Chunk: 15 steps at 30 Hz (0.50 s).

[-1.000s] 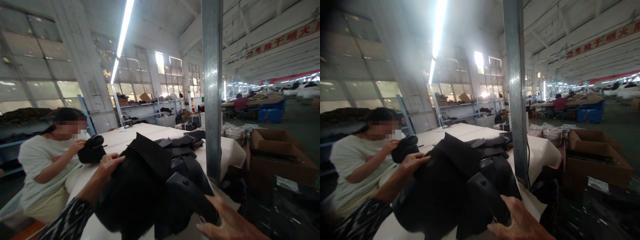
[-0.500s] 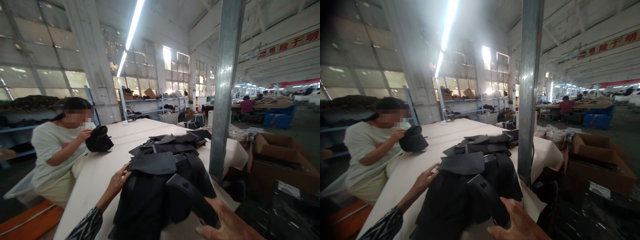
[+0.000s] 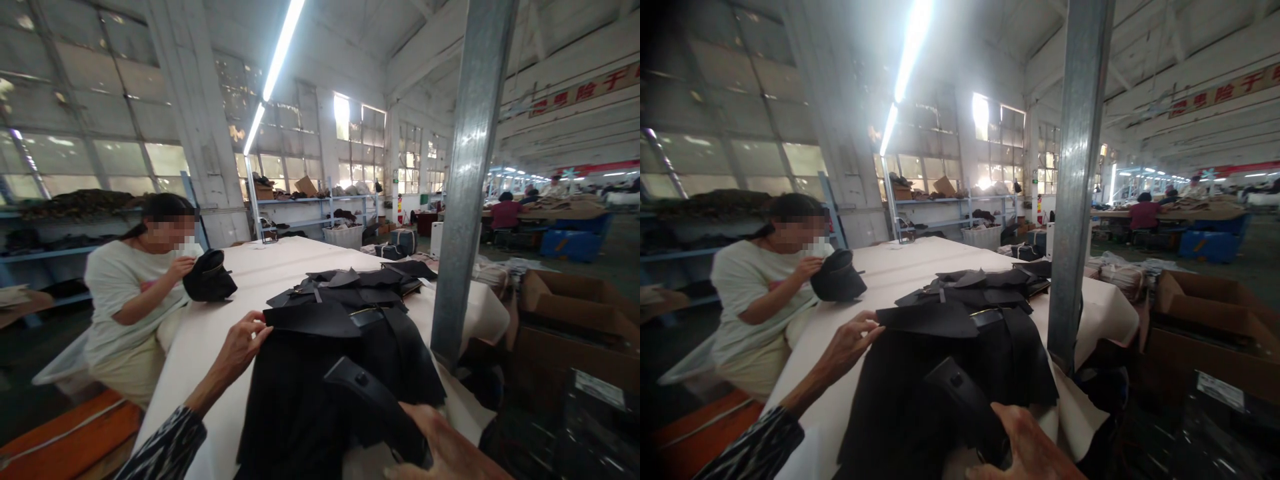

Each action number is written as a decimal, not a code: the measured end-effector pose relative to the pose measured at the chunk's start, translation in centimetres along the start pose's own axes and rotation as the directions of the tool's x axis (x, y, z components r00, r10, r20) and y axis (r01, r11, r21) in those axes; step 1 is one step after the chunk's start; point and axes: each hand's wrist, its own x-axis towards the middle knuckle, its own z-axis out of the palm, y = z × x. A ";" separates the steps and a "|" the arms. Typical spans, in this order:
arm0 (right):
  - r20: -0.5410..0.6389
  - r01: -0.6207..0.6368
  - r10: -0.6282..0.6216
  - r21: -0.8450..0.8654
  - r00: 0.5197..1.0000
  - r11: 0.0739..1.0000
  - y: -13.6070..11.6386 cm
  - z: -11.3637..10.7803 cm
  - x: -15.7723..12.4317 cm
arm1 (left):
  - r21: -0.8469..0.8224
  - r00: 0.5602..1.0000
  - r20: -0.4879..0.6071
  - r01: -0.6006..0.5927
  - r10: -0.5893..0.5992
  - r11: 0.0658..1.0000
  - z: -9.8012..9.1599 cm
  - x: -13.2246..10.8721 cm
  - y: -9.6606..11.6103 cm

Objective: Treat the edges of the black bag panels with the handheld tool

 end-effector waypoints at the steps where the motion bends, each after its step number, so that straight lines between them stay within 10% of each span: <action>1: 0.009 0.014 -0.014 -0.016 1.000 1.000 -0.2 0.1 0.1 | 0.004 1.000 -0.006 0.024 -0.024 1.000 -0.5 0.0 0.7; 10: 0.003 0.329 -0.329 0.053 0.944 0.943 -0.6 1.8 2.3 | -0.467 0.916 0.220 0.401 -0.336 0.788 -0.4 -1.0 3.2; 15: 0.191 0.173 -0.217 0.227 0.957 0.959 -3.4 2.9 3.5 | -0.524 0.878 0.294 0.479 -0.378 0.704 0.2 -1.8 2.0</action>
